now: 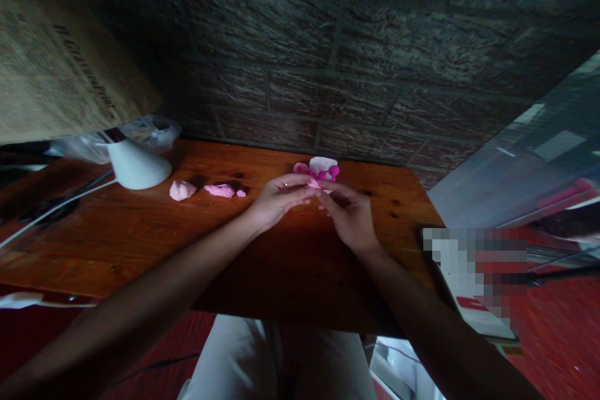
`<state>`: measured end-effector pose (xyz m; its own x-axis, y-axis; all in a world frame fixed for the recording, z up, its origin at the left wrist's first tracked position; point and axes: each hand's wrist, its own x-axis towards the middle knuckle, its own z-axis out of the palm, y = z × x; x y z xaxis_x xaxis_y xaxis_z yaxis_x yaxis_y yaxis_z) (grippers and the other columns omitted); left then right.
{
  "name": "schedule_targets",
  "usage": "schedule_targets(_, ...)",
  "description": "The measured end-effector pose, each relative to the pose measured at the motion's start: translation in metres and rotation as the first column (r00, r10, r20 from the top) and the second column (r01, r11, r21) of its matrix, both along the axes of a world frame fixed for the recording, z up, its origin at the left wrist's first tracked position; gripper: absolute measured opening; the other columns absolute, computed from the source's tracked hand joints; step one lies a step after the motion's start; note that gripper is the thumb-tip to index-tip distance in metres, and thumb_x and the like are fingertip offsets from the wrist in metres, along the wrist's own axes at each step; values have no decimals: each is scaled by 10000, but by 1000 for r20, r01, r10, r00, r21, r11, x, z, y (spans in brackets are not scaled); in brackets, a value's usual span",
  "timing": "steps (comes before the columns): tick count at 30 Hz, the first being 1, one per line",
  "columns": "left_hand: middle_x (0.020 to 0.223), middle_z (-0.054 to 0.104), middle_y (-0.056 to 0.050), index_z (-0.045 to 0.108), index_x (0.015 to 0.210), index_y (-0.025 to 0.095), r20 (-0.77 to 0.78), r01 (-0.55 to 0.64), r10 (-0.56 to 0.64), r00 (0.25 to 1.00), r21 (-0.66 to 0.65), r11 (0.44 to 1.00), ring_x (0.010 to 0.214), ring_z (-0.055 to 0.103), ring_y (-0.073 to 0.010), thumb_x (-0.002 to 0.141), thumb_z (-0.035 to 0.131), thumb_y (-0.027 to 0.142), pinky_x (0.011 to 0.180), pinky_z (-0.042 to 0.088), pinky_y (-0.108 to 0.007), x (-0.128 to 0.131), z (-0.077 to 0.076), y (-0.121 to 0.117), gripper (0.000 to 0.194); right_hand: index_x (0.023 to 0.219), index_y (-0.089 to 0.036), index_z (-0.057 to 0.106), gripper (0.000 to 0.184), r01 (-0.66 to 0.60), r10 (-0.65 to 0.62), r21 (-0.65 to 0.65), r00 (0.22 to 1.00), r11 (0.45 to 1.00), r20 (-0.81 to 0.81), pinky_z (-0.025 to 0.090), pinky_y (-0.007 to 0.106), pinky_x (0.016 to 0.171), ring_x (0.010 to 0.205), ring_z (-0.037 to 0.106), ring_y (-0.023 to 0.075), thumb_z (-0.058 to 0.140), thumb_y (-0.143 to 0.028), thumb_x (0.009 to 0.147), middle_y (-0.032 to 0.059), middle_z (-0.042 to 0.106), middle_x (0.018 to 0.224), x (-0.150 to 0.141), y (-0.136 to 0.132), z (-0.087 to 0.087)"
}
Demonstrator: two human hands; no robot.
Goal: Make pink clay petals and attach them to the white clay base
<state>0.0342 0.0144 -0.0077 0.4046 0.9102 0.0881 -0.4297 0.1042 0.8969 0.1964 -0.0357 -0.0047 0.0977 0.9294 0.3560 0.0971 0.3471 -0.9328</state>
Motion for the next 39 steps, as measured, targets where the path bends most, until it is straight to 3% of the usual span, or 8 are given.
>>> schedule_targets(9,890,789,-35,822,879,197,-56,-15,21,998,106,994,798,705,-139,610,960,315,717,547,-251,-1,-1,1,325,994,-285,811,213,-61,60,47,998,997,16,556,271,593,692,639,131,745,-440,864,30,746,1037,0,0,1)
schedule_targets(15,897,788,-38,813,875,197,-57,-88,98,994,153,984,779,696,-143,604,954,332,702,543,-260,-3,1,3,334,1102,-305,801,265,-69,62,94,995,993,76,548,261,569,738,634,134,692,-460,917,54,705,1121,2,-3,6)
schedule_targets(21,854,796,-48,795,873,170,-141,-100,146,979,288,952,730,693,-147,655,933,325,678,545,-269,-7,5,3,300,1062,-293,806,202,-79,71,101,994,992,85,546,274,604,664,618,108,708,-397,920,42,712,1071,4,-2,3)
schedule_targets(25,838,805,-38,802,878,182,-172,-107,176,969,351,930,724,708,-151,667,926,328,747,576,-298,-9,6,3,285,1035,-275,802,234,-77,72,75,995,994,66,542,265,572,645,612,109,721,-445,897,40,730,1061,4,0,0)
schedule_targets(30,959,824,-63,809,943,179,-157,-132,198,968,355,925,872,753,-193,644,938,317,917,591,-367,-10,5,4,354,1041,-280,795,248,-92,90,44,995,995,46,532,252,543,629,610,106,722,-460,888,32,757,1053,3,0,0)
schedule_targets(35,938,829,-67,816,871,175,-201,-150,265,943,455,878,884,766,-200,689,909,301,926,602,-368,-12,3,6,240,1063,-262,783,252,-80,79,40,996,996,32,528,238,543,600,595,89,746,-422,871,30,763,1025,2,-1,1)
schedule_targets(39,978,830,-82,815,891,170,-219,-137,283,934,512,848,935,775,-226,712,901,344,949,601,-383,-12,1,6,264,1049,-263,798,234,-62,59,82,998,995,35,523,231,535,598,586,82,760,-400,862,28,752,1016,1,-1,2)
